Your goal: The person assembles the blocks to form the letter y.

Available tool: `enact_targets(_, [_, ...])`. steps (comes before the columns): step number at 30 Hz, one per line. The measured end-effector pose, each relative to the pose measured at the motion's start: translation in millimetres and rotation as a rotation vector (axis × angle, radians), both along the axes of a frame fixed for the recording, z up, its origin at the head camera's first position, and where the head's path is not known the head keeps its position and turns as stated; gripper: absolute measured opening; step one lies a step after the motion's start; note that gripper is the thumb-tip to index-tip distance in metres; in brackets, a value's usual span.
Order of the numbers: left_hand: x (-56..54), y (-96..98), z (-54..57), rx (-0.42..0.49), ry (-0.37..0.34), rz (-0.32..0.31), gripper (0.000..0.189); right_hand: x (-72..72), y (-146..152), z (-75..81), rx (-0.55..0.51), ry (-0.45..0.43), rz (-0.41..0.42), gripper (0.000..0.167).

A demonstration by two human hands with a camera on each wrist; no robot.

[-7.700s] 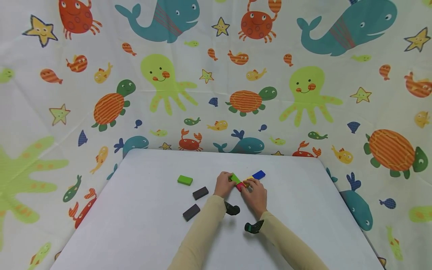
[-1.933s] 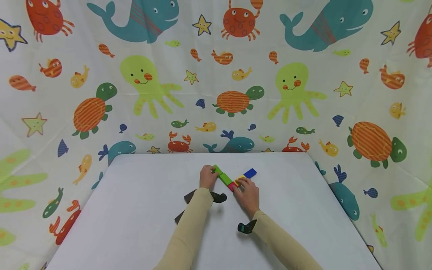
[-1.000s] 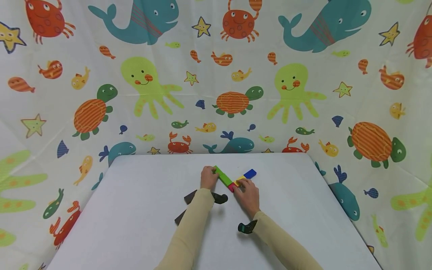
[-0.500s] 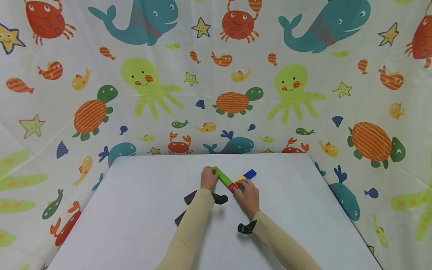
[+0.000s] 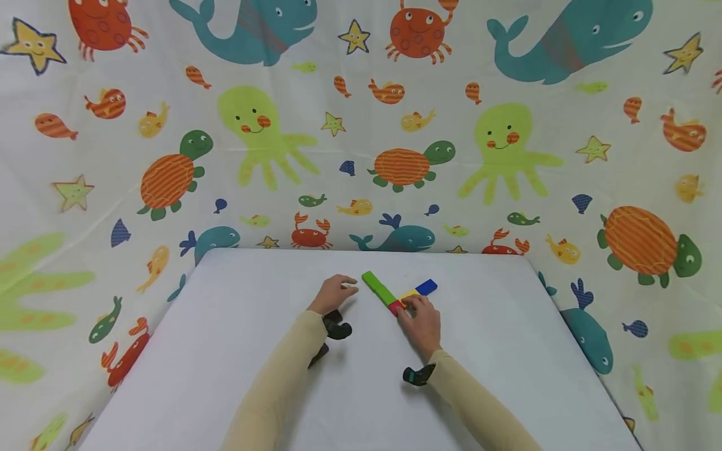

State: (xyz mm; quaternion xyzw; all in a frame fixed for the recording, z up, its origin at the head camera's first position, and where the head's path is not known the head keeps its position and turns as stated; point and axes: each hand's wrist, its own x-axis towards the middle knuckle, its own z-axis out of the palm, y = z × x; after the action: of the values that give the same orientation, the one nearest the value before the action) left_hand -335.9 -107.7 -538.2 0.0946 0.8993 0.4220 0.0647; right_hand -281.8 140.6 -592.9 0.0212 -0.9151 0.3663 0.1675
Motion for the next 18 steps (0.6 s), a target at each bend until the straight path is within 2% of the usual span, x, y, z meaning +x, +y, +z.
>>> enact_targets(4, [8.9,-30.7,14.9,-0.110,-0.064,-0.123,0.033,-0.7,3.6,2.1,-0.001,-0.016,-0.002,0.030])
enact_targets(9, [21.0,-55.8,27.4,-0.177,-0.085,-0.210,0.037,-5.0,6.0,3.4,-0.014,-0.004,-0.012,0.031])
enact_targets(12, [27.9,-63.5,27.1,-0.209,-0.090,-0.255,0.041,-5.5,5.3,3.3,-0.018,-0.004,-0.005,0.031])
enact_targets(18, [42.2,-68.6,16.7,-0.250,-0.144,-0.326,0.049,-2.2,1.5,-0.4,-0.032,-0.025,0.004,0.031])
